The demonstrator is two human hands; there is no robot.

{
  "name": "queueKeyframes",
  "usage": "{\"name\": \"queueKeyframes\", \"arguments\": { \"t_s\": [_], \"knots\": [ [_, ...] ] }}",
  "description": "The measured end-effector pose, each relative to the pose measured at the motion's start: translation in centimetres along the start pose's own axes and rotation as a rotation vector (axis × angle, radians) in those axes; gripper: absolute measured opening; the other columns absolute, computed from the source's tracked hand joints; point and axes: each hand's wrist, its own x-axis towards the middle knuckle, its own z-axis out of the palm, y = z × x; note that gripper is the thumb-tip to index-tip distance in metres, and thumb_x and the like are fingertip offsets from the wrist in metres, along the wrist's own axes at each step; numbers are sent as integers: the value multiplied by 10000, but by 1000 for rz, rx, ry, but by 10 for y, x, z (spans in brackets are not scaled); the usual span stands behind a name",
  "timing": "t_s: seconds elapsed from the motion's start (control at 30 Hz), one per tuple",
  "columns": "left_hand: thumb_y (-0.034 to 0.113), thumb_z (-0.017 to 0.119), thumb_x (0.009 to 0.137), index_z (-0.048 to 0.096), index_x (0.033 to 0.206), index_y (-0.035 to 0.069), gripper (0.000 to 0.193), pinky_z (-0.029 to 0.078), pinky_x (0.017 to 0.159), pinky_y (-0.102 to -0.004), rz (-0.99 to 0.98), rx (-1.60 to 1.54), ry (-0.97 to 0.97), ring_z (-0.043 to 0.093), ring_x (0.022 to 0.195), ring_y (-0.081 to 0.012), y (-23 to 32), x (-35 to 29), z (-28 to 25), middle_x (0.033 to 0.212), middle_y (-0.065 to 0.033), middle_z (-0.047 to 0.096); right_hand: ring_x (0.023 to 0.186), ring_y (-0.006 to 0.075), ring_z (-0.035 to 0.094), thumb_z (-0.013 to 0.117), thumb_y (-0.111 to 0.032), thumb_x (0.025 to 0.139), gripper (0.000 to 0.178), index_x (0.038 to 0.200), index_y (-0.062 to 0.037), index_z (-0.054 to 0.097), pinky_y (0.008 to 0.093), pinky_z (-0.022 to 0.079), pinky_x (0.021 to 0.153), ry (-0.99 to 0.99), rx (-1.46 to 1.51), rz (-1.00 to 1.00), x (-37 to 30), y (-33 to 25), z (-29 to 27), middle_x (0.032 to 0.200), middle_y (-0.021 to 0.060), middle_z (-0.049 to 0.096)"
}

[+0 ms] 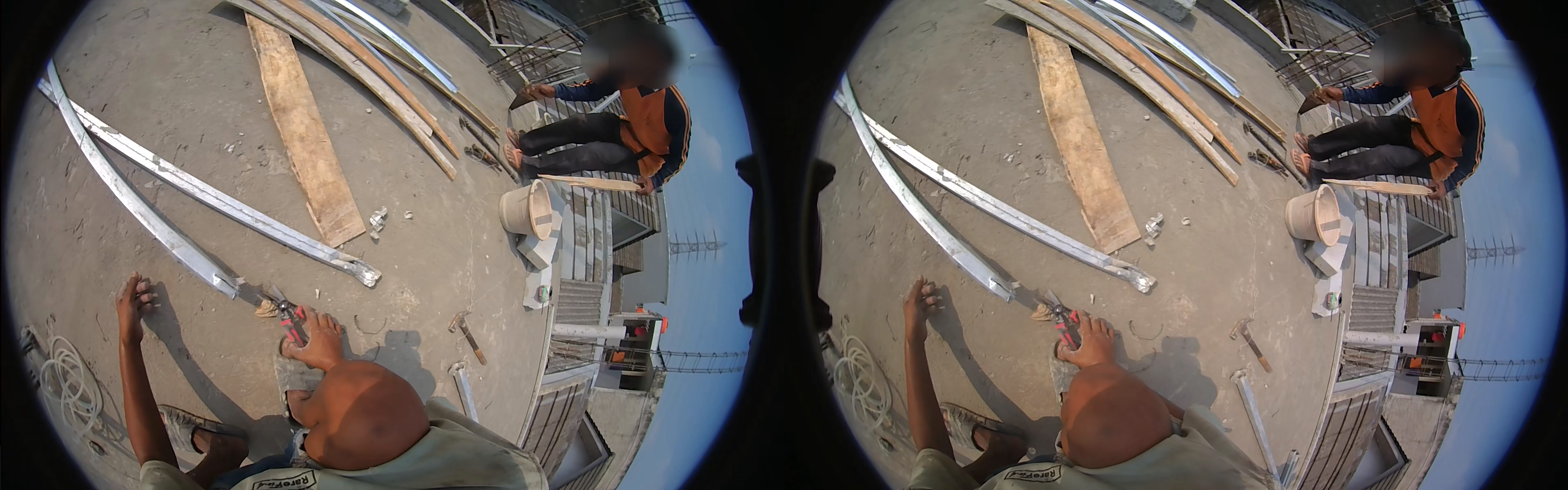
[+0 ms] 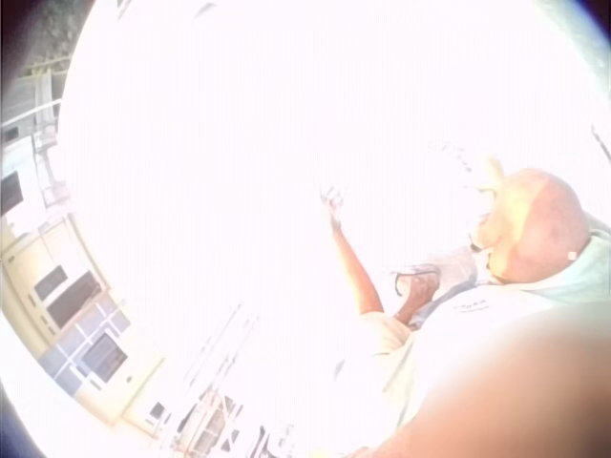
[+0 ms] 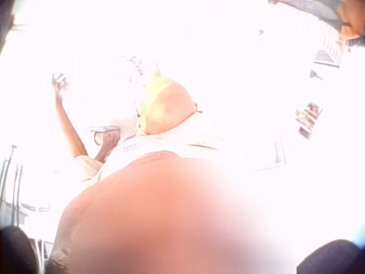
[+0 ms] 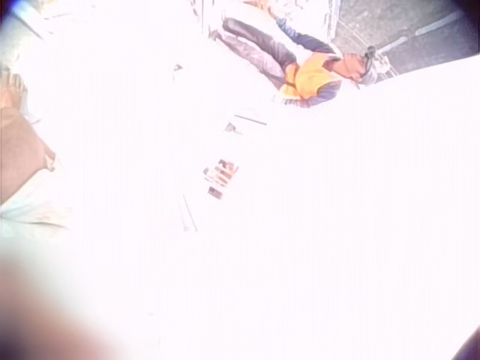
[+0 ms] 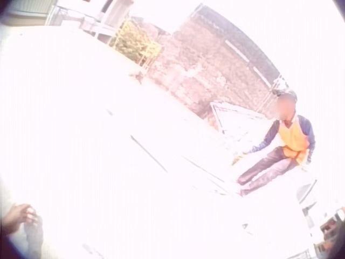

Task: The person sits on a rooftop and uses tin snips to cut long metal strips into shorter pieces. They repeatedly position the strips, cut them, and place the cut pieces on the ground.

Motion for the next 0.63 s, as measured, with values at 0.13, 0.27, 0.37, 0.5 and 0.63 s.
{"name": "queueKeyframes", "arguments": {
  "t_s": [0.13,0.27,0.37,0.5,0.63],
  "knots": [
    [451,648,955,664,1127,93,397,441,628,-242,-8,64,-12,613,691,-67,7,-7,6,844,38,673,1276,363,481,740,-538,688,996,1511,-97,392,538,323,1099,-36,-2,27,1,-3,-7,1333,188,545],
    [432,672,948,650,1112,97,373,446,622,-228,7,33,2,624,669,-54,16,-16,12,848,39,683,1200,369,534,777,-457,686,895,1430,-62,473,515,408,1038,-11,165,22,2,-3,-9,1295,194,578],
    [445,665,961,660,1093,78,390,469,662,-232,71,64,8,628,704,-67,14,-18,11,894,6,698,1151,362,572,811,-319,694,757,1348,-45,545,467,469,974,-147,380,-8,0,2,-16,1206,187,617],
    [509,685,930,639,1174,22,547,490,691,-241,31,7,-10,640,769,-95,19,-15,20,988,-49,689,906,200,647,788,-124,680,675,1302,2,560,337,539,808,-169,447,-115,1,-1,-29,1062,114,635],
    [560,699,900,614,1240,2,659,509,731,-262,59,-89,-1,655,864,-142,15,-13,43,1065,-96,679,955,193,649,739,-98,697,653,1313,-7,541,338,546,854,-211,305,-170,7,-15,-56,1082,111,639]
  ]
}}
